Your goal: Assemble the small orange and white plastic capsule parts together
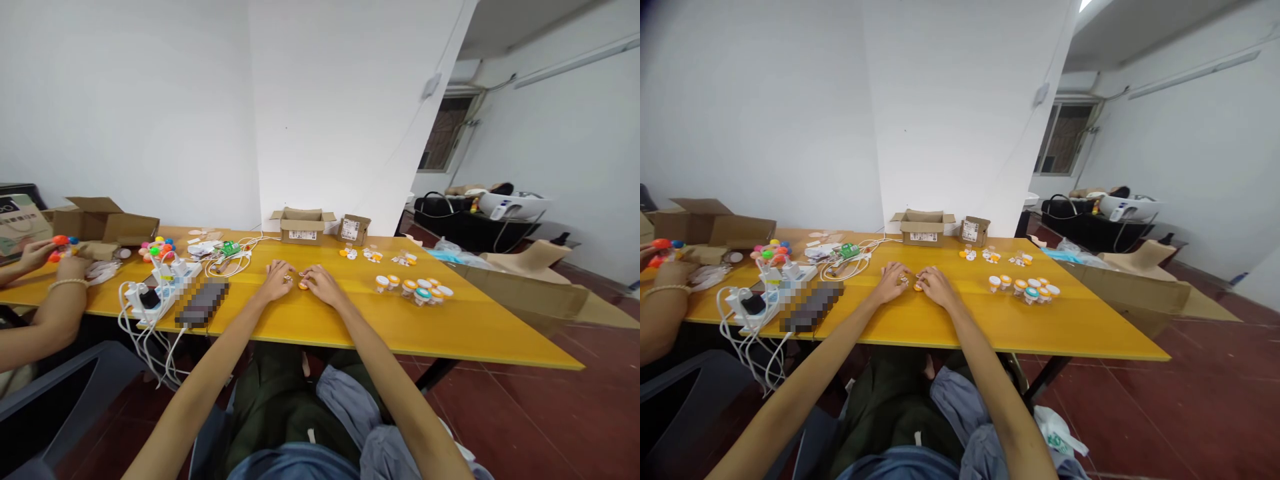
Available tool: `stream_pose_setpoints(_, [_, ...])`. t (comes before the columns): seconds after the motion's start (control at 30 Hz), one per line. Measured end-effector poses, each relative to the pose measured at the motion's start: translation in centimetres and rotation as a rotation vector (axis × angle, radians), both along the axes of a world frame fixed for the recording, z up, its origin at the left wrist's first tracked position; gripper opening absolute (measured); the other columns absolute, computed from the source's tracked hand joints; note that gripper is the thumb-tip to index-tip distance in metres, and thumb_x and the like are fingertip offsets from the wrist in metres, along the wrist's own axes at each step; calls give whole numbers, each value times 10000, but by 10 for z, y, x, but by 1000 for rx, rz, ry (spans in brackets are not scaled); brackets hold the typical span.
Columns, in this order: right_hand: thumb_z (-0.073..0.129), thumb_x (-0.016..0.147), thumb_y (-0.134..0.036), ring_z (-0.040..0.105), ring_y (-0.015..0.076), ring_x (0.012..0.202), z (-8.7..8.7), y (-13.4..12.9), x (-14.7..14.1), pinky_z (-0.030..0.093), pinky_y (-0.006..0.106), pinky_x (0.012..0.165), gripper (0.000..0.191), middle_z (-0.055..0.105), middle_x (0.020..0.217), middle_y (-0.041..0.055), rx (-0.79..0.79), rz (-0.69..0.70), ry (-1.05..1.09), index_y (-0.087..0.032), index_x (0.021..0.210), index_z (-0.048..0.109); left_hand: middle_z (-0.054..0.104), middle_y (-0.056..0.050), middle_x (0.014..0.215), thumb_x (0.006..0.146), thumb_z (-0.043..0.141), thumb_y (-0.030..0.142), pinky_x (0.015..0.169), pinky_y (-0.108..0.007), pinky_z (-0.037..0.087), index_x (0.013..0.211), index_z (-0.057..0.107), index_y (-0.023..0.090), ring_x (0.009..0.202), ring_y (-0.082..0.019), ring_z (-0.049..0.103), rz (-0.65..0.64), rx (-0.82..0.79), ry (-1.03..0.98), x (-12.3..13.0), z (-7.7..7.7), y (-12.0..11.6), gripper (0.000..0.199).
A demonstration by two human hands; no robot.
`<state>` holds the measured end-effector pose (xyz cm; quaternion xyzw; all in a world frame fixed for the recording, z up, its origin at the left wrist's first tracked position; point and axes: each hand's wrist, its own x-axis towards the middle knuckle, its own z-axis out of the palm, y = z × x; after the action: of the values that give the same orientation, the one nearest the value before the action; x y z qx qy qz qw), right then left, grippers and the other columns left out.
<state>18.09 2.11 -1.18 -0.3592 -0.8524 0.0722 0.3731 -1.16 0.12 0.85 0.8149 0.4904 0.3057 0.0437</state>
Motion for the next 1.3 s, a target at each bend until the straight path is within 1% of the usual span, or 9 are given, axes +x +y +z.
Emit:
stream_pose_setpoints(0.17, [549,905,-173,595,204,922,0,4,2,479,373,862,157,672,938,53,28,-72,55,-231,810,661,627,-62,1008,785,549,144,924,-447,346,965,636,245,1089,-293,463,55,38,-15,-6,2,1,224])
stream_pose_setpoints(0.37, [522,883,-119,584,199,877,-1,7,4,472,346,835,194,669,890,38,54,-165,34,-239,800,649,633,-66,980,828,548,161,930,-445,352,954,639,244,1082,-290,477,63,88,-6,-10,0,4,176])
stream_pose_setpoints(0.47, [505,887,-108,588,203,934,4,2,3,459,342,874,198,678,937,49,-17,-270,-22,-226,849,660,637,-62,984,835,537,154,933,-444,358,954,640,245,1080,-287,481,70,99,1,-10,0,4,182])
stream_pose_setpoints(0.57, [501,893,-110,585,226,1014,8,-3,3,444,349,916,204,684,1037,90,-91,-384,-75,-202,947,675,639,-59,991,827,544,149,931,-445,363,952,645,249,1075,-285,482,55,94,18,-9,-1,3,189])
stream_pose_setpoints(0.67, [502,890,-101,579,241,1060,9,-5,2,437,348,927,254,673,1141,108,-140,-442,-128,-203,1045,676,638,-59,1004,825,549,156,934,-445,363,971,655,249,1080,-284,478,9,88,39,-8,-1,2,203])
stream_pose_setpoints(0.77, [513,891,-107,579,247,1080,8,-7,2,444,344,902,266,674,1164,104,-176,-442,-177,-218,1066,679,635,-62,1031,843,543,183,941,-441,359,1025,668,251,1098,-282,469,-66,79,73,-7,-3,1,231])
stream_pose_setpoints(0.97, [558,889,-163,598,228,1047,4,-4,5,450,321,864,166,693,1062,89,-175,-368,-166,-230,952,696,622,-69,1130,893,550,313,970,-449,342,1200,654,291,1161,-292,436,-205,41,133,-6,-7,2,324])
stream_pose_setpoints(1.1, [583,880,-182,616,220,1024,2,-2,6,456,315,842,126,700,1027,80,-190,-337,-119,-235,903,695,622,-64,1149,904,555,352,989,-463,323,1133,686,300,1174,-296,427,-231,19,152,-5,-8,3,269])
stream_pose_setpoints(1.3, [637,827,-175,652,207,944,1,1,5,473,302,797,76,725,948,59,-214,-307,19,-236,812,681,634,-59,1093,893,589,394,975,-448,330,989,678,262,1143,-279,439,-228,21,114,-3,-8,1,186])
